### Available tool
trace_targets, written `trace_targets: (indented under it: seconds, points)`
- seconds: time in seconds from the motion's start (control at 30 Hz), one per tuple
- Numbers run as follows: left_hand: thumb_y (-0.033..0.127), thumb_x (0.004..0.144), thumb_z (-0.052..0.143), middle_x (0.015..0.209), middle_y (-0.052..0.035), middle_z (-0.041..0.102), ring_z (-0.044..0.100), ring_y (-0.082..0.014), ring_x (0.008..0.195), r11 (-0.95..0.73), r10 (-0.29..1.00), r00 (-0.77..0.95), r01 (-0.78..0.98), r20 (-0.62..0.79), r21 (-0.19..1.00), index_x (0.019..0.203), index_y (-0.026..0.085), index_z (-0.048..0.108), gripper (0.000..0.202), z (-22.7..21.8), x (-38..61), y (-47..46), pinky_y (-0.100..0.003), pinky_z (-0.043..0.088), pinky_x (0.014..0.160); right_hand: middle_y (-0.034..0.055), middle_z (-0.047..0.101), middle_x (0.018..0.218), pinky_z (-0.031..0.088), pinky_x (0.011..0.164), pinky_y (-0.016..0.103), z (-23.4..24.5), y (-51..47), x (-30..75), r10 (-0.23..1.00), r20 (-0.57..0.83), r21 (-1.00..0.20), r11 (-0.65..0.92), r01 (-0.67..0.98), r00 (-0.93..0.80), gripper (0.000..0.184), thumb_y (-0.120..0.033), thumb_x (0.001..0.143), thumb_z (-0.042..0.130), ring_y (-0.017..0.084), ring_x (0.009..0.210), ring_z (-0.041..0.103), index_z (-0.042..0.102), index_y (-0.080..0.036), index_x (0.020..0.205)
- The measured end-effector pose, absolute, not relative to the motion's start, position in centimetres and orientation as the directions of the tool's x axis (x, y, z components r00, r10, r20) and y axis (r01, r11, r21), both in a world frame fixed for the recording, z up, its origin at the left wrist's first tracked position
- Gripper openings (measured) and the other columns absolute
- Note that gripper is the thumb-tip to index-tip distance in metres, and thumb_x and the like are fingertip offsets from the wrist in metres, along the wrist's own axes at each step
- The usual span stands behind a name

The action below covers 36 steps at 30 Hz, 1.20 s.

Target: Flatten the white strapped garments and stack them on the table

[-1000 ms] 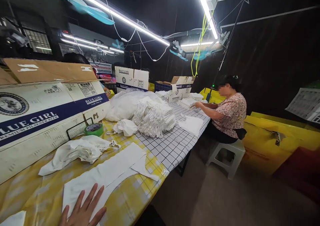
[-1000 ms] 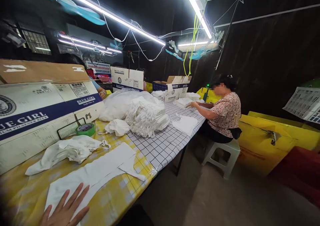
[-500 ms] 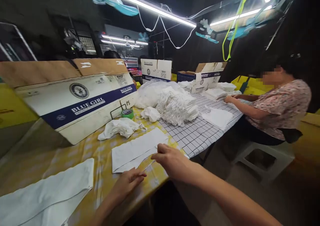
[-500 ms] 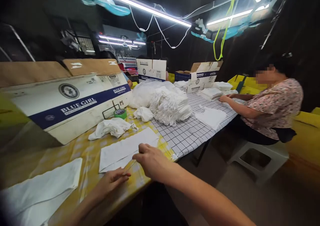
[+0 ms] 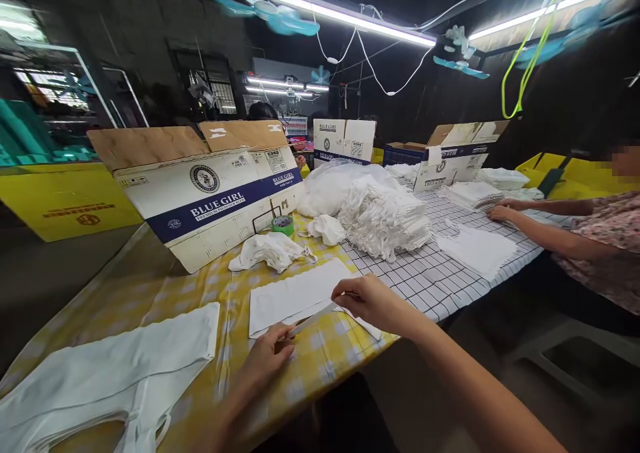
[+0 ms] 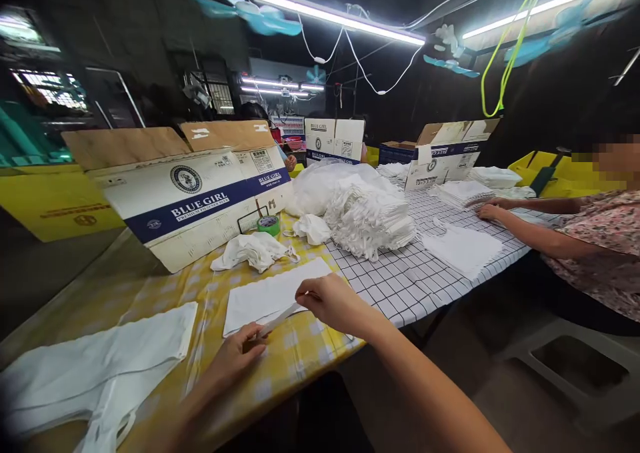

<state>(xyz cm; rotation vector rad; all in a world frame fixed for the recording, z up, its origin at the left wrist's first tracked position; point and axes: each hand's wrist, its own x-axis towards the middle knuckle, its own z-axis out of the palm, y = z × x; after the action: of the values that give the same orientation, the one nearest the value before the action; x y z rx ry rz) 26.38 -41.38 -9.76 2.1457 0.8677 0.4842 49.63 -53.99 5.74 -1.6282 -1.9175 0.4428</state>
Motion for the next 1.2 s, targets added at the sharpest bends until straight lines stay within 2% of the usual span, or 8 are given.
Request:
trace_targets:
  seconds: [0.13, 0.3, 0.43, 0.6, 0.73, 0.87, 1.03, 1.2]
  points:
    - [0.025, 0.072, 0.053, 0.115, -0.0042, 0.061, 0.057, -0.0213, 0.102, -0.437, 0.741, 0.669, 0.418, 0.056, 0.797, 0.121, 0.023, 0.052, 0.049, -10.0, 26.7, -41.5, -0.034, 0.042, 0.092, -0.0033, 0.059, 0.058, 0.033, 0.051, 0.02, 5.5, -54.3, 50.1, 0.984, 0.16, -0.744, 0.175, 0.645, -0.082, 0.009, -0.023, 0.086, 0.044, 0.008, 0.049, 0.048, 0.051, -0.019, 0.09]
    - [0.027, 0.075, 0.052, 0.124, -0.0037, 0.057, 0.052, -0.0221, 0.114, -0.419, 0.74, 0.67, 0.384, 0.064, 0.823, 0.131, 0.026, 0.042, 0.057, -9.4, 27.6, -42.2, -0.038, 0.036, 0.1, -0.0008, 0.064, 0.064, 0.035, 0.046, 0.019, 5.1, -53.8, 50.2, 0.984, 0.012, -0.979, 0.047, 0.199, -0.176, 0.013, -0.03, 0.087, 0.043, 0.009, 0.045, 0.054, 0.047, -0.019, 0.092]
    - [0.036, 0.082, 0.048, 0.118, -0.0036, 0.061, 0.053, -0.0224, 0.111, -0.401, 0.756, 0.649, 0.354, 0.087, 0.845, 0.12, 0.024, 0.054, 0.041, -6.6, 28.6, -43.8, -0.036, 0.041, 0.095, 0.0082, 0.068, 0.085, 0.044, 0.059, 0.024, 4.9, -53.3, 49.4, 0.962, -0.021, -0.99, -0.058, -0.129, -0.272, 0.02, -0.032, 0.085, 0.047, 0.015, 0.068, 0.065, 0.055, -0.015, 0.091]
    - [0.036, 0.078, 0.056, 0.107, -0.0034, 0.066, 0.06, -0.0213, 0.095, -0.39, 0.741, 0.641, 0.165, 0.202, 0.906, 0.107, 0.022, 0.061, 0.032, -2.0, 30.3, -46.1, -0.03, 0.046, 0.085, 0.0134, 0.063, 0.107, 0.046, 0.085, 0.038, 4.2, -52.7, 48.5, 0.912, 0.004, -0.869, -0.199, -0.452, -0.409, 0.038, -0.017, 0.071, 0.054, 0.023, 0.095, 0.062, 0.058, -0.011, 0.109]
    - [0.034, 0.077, 0.058, 0.097, -0.0032, 0.067, 0.061, -0.0182, 0.086, -0.25, 0.756, 0.634, 0.051, 0.162, 0.967, 0.113, 0.022, 0.055, 0.038, -0.1, 31.0, -47.0, -0.026, 0.047, 0.076, 0.0128, 0.065, 0.104, 0.048, 0.081, 0.029, 3.4, -52.2, 48.4, 0.914, -0.045, -0.857, -0.242, -0.454, -0.402, 0.042, -0.014, 0.068, 0.061, 0.02, 0.096, 0.062, 0.059, -0.01, 0.109]
    - [0.037, 0.081, 0.053, 0.078, -0.0009, 0.064, 0.055, -0.0119, 0.065, -0.255, 0.762, 0.626, 0.053, 0.167, 0.965, 0.108, 0.02, 0.059, 0.032, 0.1, 31.2, -47.3, -0.021, 0.044, 0.062, 0.0075, 0.067, 0.081, 0.045, 0.049, 0.018, 2.3, -51.6, 48.3, 0.948, -0.098, -0.915, -0.205, -0.347, -0.302, 0.029, -0.031, 0.071, 0.067, 0.013, 0.062, 0.065, 0.062, -0.011, 0.092]
    - [0.04, 0.085, 0.046, 0.061, 0.0019, 0.056, 0.041, -0.0085, 0.052, -0.345, 0.764, 0.618, 0.147, 0.187, 0.927, 0.084, 0.017, 0.065, 0.03, -0.5, 31.1, -47.4, -0.021, 0.035, 0.054, -0.0089, 0.037, 0.042, 0.014, 0.033, 0.017, 1.6, -51.2, 47.9, 0.983, -0.1, -0.95, -0.141, -0.28, -0.155, 0.03, -0.041, 0.076, 0.063, 0.0, 0.032, 0.025, 0.063, -0.012, 0.081]
    - [0.046, 0.084, 0.044, 0.043, 0.0039, 0.049, 0.042, -0.0104, 0.047, -0.262, 0.792, 0.596, 0.139, 0.131, 0.955, 0.087, 0.016, 0.066, 0.037, -1.4, 31.1, -47.5, -0.023, 0.037, 0.059, -0.0106, 0.021, 0.048, 0.006, 0.038, 0.02, 1.3, -50.9, 47.1, 0.981, -0.156, -0.969, -0.174, -0.176, -0.115, 0.038, -0.047, 0.079, 0.055, 0.003, 0.041, 0.012, 0.062, -0.012, 0.091]
